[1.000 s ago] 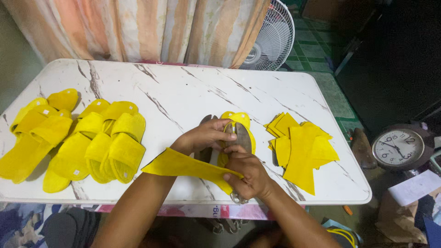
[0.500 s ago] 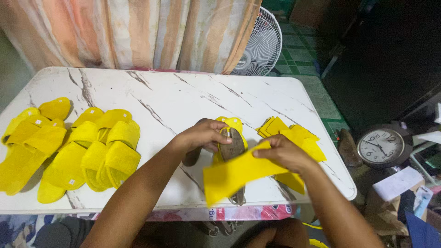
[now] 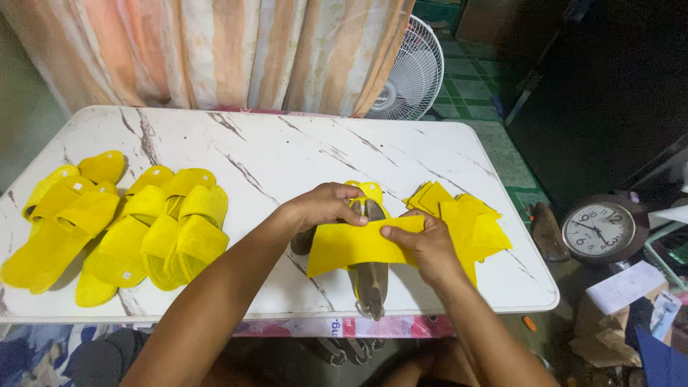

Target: The person assembles yellow foam slippers by hand. They pick up a brown slipper sole and a yellow foam strap, then wrap the strap around the sole to form the upper part of the slipper. The person repeats this process for multiple pairs, placing the finished slippers on the table.

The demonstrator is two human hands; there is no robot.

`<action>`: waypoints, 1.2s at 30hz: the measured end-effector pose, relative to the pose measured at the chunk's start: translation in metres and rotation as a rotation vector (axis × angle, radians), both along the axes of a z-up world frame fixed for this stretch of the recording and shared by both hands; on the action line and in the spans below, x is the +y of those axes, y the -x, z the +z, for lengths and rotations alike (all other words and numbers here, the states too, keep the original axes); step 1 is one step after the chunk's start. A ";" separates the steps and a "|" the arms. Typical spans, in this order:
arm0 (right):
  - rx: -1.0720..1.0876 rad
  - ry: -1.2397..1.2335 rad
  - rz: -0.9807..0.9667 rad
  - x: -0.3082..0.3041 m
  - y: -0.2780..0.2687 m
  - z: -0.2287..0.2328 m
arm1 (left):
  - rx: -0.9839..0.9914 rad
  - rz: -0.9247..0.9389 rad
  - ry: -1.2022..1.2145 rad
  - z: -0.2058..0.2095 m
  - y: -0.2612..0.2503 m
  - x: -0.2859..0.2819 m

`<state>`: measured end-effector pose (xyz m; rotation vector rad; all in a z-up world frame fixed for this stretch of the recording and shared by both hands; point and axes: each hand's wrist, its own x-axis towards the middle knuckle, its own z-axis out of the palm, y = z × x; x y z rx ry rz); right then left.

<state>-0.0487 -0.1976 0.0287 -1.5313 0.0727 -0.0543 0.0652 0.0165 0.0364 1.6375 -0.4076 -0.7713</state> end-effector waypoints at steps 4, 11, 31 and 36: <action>0.062 0.002 -0.216 0.017 0.006 -0.004 | 0.000 -0.007 0.034 -0.002 0.001 0.001; -0.032 0.009 -0.317 0.032 0.009 -0.007 | 0.024 -0.047 0.076 0.001 0.003 -0.001; -0.123 0.141 -0.370 0.030 0.001 -0.026 | 0.065 -0.103 0.132 -0.011 0.006 0.001; -0.129 0.131 -0.370 0.033 0.000 -0.025 | 0.122 -0.072 0.170 -0.009 0.011 0.003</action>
